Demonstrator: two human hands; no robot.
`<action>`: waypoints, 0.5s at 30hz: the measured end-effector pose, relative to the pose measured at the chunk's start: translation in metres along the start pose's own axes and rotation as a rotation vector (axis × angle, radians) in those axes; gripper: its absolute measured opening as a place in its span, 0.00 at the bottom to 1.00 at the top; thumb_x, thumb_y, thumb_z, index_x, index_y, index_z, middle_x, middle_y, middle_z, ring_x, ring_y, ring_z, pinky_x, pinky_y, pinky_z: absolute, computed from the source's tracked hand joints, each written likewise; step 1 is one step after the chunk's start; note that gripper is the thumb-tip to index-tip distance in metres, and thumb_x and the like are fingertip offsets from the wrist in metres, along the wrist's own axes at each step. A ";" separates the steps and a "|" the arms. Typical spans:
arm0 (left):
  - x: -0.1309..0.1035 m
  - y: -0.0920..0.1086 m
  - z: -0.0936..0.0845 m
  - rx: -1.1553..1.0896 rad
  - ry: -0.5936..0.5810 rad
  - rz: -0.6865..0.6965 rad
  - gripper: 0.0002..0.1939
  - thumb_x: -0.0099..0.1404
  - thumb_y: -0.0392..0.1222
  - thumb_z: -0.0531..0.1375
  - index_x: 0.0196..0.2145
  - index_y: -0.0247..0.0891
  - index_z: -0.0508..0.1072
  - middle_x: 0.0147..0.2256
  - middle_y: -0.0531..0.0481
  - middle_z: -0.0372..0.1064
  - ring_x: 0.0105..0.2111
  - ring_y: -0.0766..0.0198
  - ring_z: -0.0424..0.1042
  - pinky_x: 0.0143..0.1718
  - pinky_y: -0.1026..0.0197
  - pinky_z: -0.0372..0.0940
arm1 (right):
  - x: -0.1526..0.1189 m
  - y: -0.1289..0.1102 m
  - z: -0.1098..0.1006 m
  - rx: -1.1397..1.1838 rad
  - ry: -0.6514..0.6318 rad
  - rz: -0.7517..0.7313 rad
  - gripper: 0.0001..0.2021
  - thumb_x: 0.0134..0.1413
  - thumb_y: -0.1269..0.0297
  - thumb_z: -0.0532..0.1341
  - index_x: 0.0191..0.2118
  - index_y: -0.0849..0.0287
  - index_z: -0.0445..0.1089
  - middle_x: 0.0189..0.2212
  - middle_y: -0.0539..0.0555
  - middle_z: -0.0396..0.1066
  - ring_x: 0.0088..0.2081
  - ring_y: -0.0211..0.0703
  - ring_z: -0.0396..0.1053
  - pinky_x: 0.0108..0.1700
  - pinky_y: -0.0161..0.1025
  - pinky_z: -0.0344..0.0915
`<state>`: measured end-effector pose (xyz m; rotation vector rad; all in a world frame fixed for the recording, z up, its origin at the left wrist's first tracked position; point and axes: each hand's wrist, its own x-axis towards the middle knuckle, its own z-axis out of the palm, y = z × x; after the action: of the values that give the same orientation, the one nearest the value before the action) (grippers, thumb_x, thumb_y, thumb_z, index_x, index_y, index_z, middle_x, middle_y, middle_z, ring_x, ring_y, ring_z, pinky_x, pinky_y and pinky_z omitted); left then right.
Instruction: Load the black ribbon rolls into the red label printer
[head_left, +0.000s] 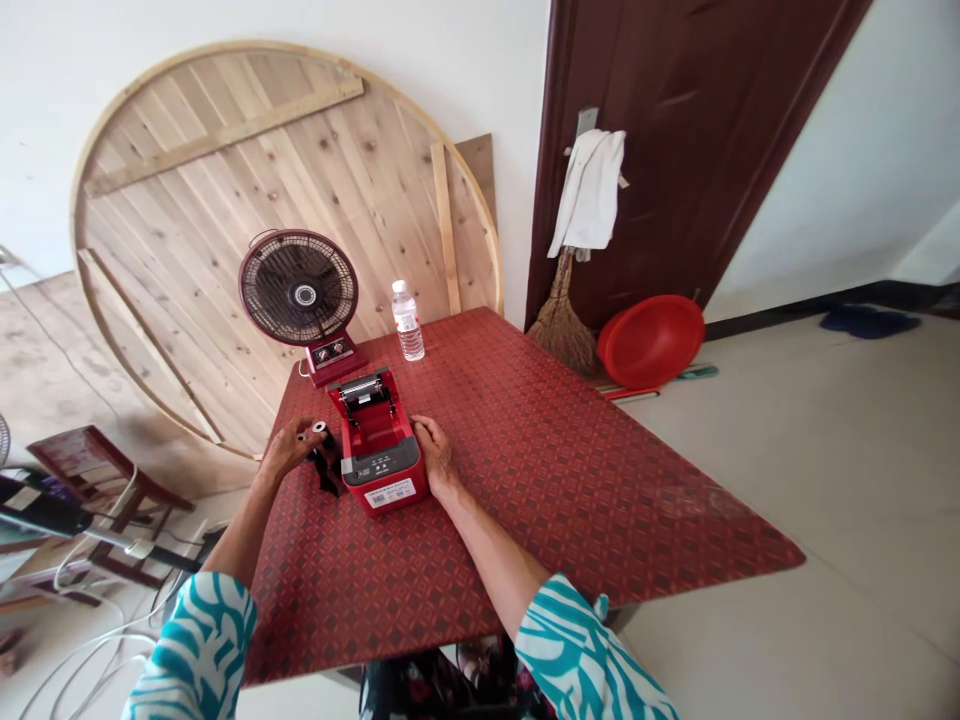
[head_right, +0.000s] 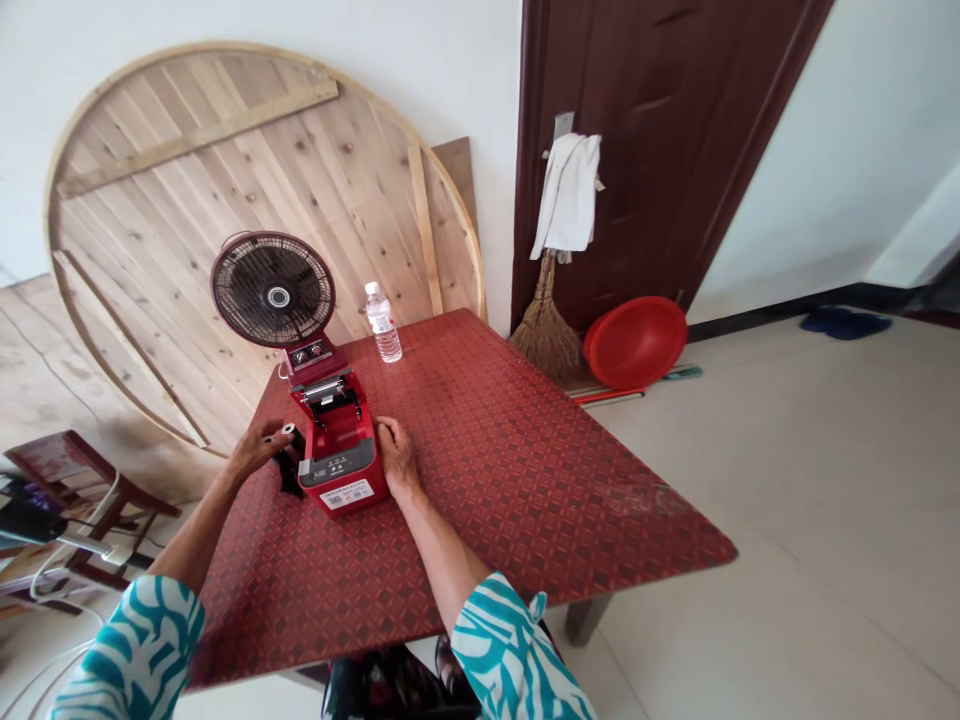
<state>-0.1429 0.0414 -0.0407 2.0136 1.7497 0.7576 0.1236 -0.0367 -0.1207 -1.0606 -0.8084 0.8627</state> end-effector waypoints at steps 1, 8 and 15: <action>-0.005 -0.004 -0.001 -0.137 0.037 -0.001 0.24 0.57 0.50 0.61 0.49 0.37 0.71 0.53 0.38 0.73 0.54 0.50 0.72 0.53 0.53 0.66 | 0.000 0.001 0.000 0.000 0.002 -0.001 0.18 0.52 0.51 0.55 0.41 0.54 0.75 0.43 0.54 0.78 0.48 0.50 0.72 0.54 0.45 0.64; -0.042 -0.037 0.007 -0.578 0.054 -0.054 0.33 0.50 0.49 0.64 0.52 0.35 0.68 0.54 0.36 0.72 0.56 0.46 0.70 0.56 0.48 0.66 | 0.001 0.006 0.001 0.026 0.004 0.013 0.18 0.52 0.51 0.56 0.42 0.54 0.75 0.43 0.53 0.77 0.48 0.50 0.72 0.54 0.46 0.63; -0.034 -0.042 0.028 -0.450 0.133 -0.102 0.29 0.52 0.51 0.66 0.49 0.35 0.69 0.49 0.36 0.74 0.52 0.47 0.73 0.51 0.48 0.69 | 0.001 0.005 0.002 0.030 0.015 -0.004 0.17 0.52 0.52 0.56 0.41 0.55 0.75 0.42 0.54 0.78 0.48 0.50 0.72 0.54 0.46 0.63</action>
<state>-0.1622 0.0168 -0.0934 1.5939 1.5604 1.1543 0.1215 -0.0342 -0.1248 -1.0380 -0.7825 0.8604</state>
